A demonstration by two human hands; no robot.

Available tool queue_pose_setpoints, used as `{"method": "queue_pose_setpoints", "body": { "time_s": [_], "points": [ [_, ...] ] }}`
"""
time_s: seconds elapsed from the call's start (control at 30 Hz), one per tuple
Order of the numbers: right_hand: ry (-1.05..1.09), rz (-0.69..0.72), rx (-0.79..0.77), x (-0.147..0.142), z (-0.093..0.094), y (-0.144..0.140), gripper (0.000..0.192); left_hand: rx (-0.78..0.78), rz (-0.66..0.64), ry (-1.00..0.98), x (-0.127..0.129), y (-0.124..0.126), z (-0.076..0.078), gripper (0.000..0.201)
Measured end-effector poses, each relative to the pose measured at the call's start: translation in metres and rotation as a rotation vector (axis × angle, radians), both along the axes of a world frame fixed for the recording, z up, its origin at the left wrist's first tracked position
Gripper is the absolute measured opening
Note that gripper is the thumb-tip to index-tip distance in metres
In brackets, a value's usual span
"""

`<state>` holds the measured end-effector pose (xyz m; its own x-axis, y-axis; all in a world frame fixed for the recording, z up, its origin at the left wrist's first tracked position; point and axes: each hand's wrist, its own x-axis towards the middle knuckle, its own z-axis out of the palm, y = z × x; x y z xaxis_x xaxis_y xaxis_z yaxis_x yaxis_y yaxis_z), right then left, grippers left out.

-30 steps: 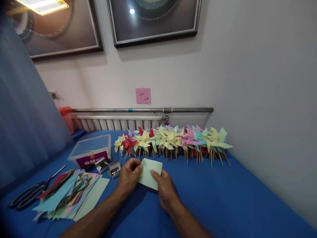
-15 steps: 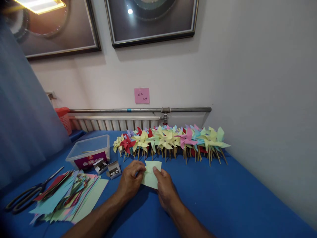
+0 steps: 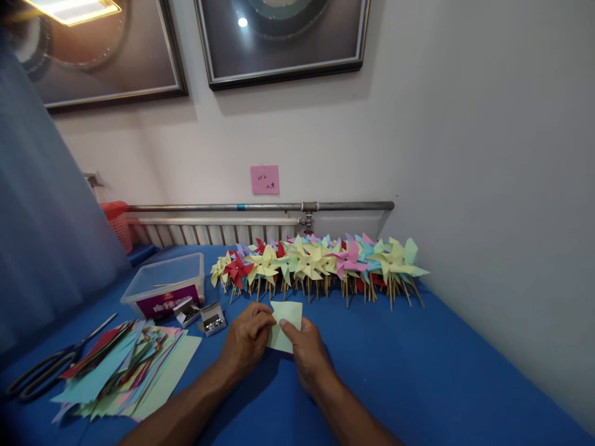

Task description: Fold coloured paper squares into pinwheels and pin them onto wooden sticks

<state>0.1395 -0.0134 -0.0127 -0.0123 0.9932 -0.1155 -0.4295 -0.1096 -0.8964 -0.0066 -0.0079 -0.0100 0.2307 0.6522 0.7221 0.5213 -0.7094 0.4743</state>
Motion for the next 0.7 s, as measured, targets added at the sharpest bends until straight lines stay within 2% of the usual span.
{"method": "queue_pose_setpoints", "body": {
  "time_s": [0.13,0.27,0.33,0.4,0.47,0.7],
  "points": [
    [-0.033,-0.074,-0.002,0.003,-0.004,0.005,0.044,-0.181,-0.030,-0.151,0.001,-0.003,0.008,0.027],
    [-0.075,-0.070,0.063,0.006,-0.004,0.007,0.045,-0.586,0.003,-0.463,0.001,0.001,0.016,0.018],
    [-0.122,-0.056,0.090,0.006,-0.004,0.007,0.045,-0.776,-0.055,-0.580,0.002,0.004,0.016,0.023],
    [-0.173,-0.042,0.104,0.005,-0.004,0.006,0.043,-0.895,-0.124,-0.646,0.003,0.005,0.015,0.028],
    [-0.208,-0.021,0.115,0.005,-0.003,0.005,0.041,-0.938,-0.142,-0.670,0.004,0.006,0.014,0.032],
    [-0.269,0.022,0.120,0.004,-0.002,0.002,0.042,-0.917,-0.053,-0.681,0.006,0.009,0.008,0.037]
  ]
}}
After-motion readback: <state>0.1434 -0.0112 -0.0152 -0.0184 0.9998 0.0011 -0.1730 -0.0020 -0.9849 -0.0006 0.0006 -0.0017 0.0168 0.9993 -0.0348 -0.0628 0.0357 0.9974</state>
